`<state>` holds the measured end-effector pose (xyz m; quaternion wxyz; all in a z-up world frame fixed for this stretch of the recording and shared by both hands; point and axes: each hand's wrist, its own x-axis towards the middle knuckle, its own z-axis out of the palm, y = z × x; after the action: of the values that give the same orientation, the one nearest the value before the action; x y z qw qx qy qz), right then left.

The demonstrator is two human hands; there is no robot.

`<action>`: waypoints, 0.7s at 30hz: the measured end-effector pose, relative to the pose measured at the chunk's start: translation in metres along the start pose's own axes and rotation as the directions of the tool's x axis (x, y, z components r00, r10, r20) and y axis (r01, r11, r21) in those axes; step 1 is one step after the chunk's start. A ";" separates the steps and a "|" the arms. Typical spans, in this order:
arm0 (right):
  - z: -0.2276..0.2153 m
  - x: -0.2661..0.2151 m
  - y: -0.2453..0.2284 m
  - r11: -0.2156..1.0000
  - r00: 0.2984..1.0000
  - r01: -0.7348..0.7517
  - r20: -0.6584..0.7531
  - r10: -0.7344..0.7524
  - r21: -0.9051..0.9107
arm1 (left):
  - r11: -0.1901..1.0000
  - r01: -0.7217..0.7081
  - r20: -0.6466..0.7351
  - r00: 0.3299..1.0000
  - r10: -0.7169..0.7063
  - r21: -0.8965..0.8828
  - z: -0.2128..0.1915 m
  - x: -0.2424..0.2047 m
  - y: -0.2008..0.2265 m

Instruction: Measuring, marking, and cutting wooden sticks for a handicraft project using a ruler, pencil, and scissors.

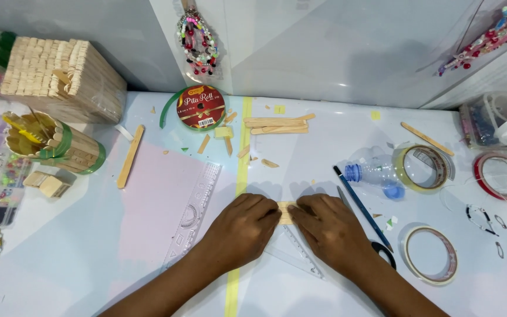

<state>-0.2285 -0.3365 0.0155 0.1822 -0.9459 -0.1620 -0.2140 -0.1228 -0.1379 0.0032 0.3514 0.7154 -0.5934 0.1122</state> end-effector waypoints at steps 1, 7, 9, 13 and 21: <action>-0.001 0.001 -0.001 1.000 1.000 0.013 -0.011 -0.013 -0.025 | 1.000 0.008 0.003 1.000 -0.008 -0.015 0.000 0.000 0.000; -0.015 0.003 -0.005 0.999 0.999 -0.032 0.012 0.032 0.004 | 0.999 0.010 0.011 1.000 -0.010 -0.049 0.000 -0.001 -0.001; -0.019 -0.002 -0.011 0.999 0.999 -0.050 0.004 0.050 -0.005 | 0.999 0.012 0.018 1.000 -0.012 -0.053 0.001 -0.002 -0.002; -0.010 -0.030 -0.032 0.908 0.878 -0.408 0.229 0.419 -0.099 | 0.998 0.013 0.013 1.000 -0.012 -0.056 0.002 -0.002 -0.003; -0.013 -0.058 -0.040 0.897 0.829 -0.427 0.346 0.440 -0.117 | 0.999 0.007 -0.019 1.000 -0.007 -0.035 -0.002 -0.001 0.001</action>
<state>-0.2977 -0.3204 0.0109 0.1765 -0.9838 0.0294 0.0089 -0.1238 -0.1363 0.0047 0.3700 0.7101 -0.5893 0.1076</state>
